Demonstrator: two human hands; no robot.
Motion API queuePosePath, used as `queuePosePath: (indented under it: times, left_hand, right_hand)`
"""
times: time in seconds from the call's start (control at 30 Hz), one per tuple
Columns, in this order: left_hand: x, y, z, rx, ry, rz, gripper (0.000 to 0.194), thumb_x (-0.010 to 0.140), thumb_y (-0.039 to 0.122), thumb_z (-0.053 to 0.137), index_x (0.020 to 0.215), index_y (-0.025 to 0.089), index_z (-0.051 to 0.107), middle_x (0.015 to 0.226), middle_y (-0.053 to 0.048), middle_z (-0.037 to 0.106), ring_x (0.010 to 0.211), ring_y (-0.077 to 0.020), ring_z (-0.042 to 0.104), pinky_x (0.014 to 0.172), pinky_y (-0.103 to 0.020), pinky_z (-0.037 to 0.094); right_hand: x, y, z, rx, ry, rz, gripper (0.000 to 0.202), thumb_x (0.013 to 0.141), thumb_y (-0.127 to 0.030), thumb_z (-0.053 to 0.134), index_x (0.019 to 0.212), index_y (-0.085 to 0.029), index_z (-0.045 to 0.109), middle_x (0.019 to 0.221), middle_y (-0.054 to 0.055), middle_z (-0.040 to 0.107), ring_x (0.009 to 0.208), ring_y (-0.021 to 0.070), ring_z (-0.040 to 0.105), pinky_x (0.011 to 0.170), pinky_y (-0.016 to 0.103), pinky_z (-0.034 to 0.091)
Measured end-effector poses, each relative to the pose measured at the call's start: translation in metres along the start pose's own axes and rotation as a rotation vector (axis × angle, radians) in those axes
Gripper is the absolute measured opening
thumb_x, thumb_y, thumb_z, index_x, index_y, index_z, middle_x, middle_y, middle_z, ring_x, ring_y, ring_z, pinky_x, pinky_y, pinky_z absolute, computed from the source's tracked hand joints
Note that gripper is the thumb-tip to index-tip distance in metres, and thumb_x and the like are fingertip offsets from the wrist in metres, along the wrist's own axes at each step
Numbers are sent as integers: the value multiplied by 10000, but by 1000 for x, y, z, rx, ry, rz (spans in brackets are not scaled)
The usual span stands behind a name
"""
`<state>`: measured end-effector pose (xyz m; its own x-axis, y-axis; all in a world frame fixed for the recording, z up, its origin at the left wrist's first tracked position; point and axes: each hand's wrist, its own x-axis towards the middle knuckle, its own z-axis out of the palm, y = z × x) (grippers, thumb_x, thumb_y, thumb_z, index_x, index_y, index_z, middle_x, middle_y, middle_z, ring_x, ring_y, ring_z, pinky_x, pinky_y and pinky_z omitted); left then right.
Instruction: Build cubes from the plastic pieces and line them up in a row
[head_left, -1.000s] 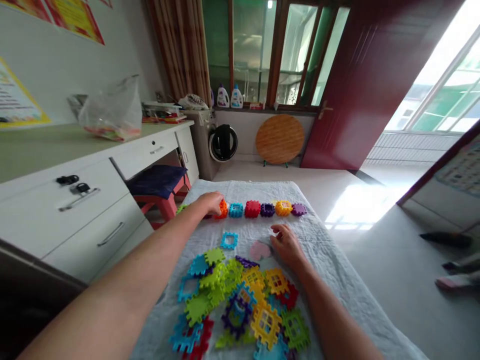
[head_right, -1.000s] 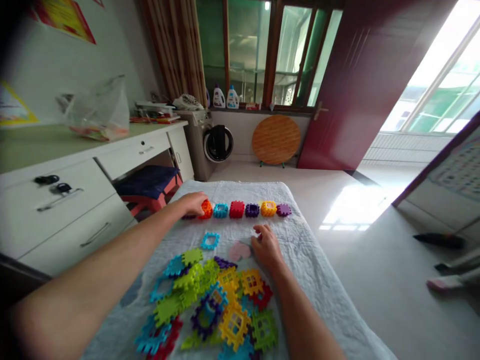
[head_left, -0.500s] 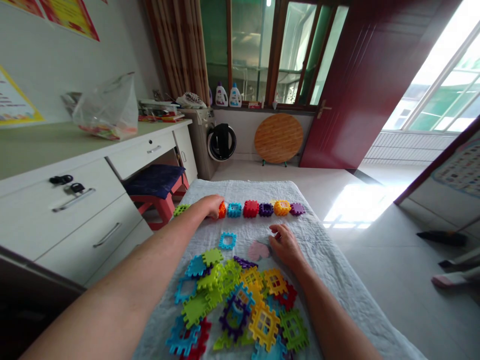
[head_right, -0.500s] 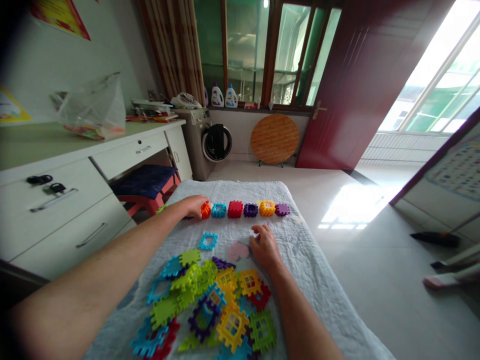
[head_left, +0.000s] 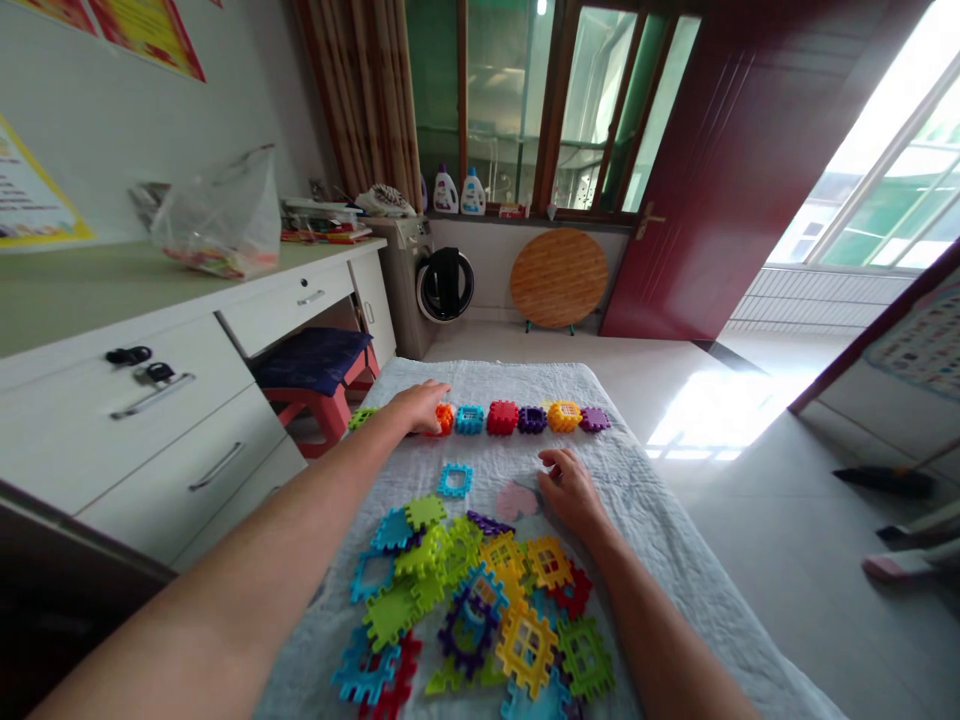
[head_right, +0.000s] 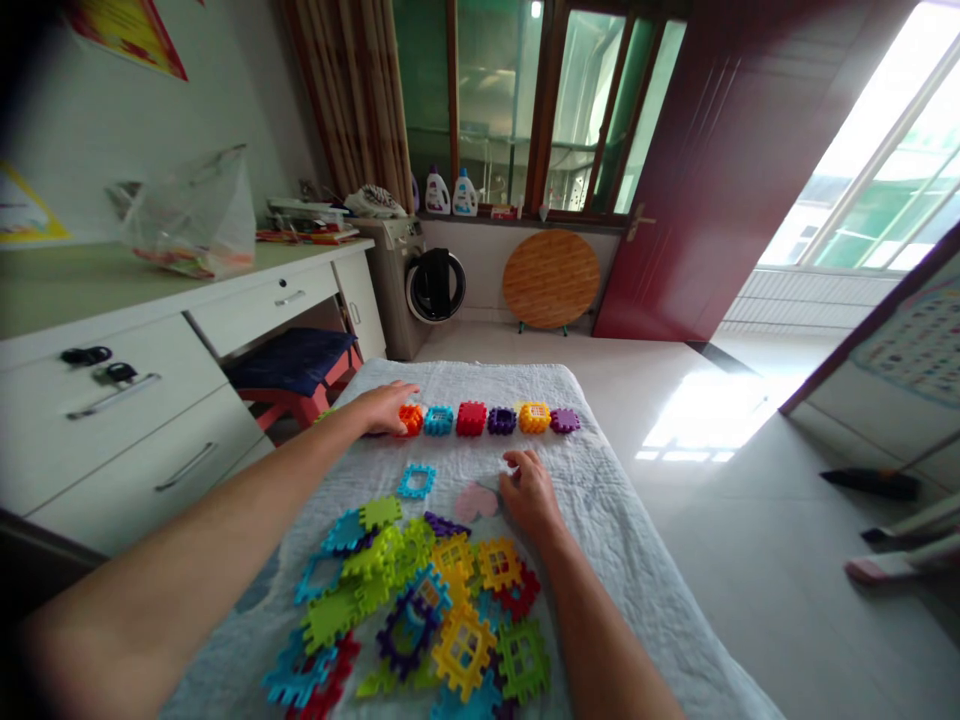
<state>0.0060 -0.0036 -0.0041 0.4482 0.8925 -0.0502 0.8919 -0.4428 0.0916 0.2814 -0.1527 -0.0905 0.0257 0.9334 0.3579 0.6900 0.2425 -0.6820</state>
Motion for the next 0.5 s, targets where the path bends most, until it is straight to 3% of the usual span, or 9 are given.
queuePosePath:
  times: [0.1,0.23,0.37,0.5]
  left_hand:
    - [-25,4,-10,-12,111,17,735,602,251,665,1299,158,450,1333,-129,484,1179,-277,516,977,-322,419]
    - [-76,13,-11,-110,299,65,577,681,293,633,1231,170,507,1265,-110,516,1174,-268,509,1023,-352,391]
    - [-123,21,8,-315,331,4,462,715,320,613,1156,194,555,1220,-79,543,1157,-247,517,1015,-361,406]
    - [-146,26,39,-563,283,-114,347,743,325,574,1068,206,598,1183,-67,567,1093,-230,564,878,-321,501]
  right_hand:
    - [0,1,0,-4,-8,-10,270,738,-185,494,981,-175,611,876,31,574,682,129,546,692,277,458]
    - [0,2,0,-3,-13,-8,282,727,-192,499,983,-174,617,878,33,583,678,129,546,691,276,461]
    - [1,1,-1,-12,-30,-11,285,728,-201,498,982,-168,623,875,37,588,676,135,551,692,286,463]
    - [0,0,-2,-32,-43,-30,283,729,-196,504,983,-163,624,878,42,593,708,145,559,715,294,462]
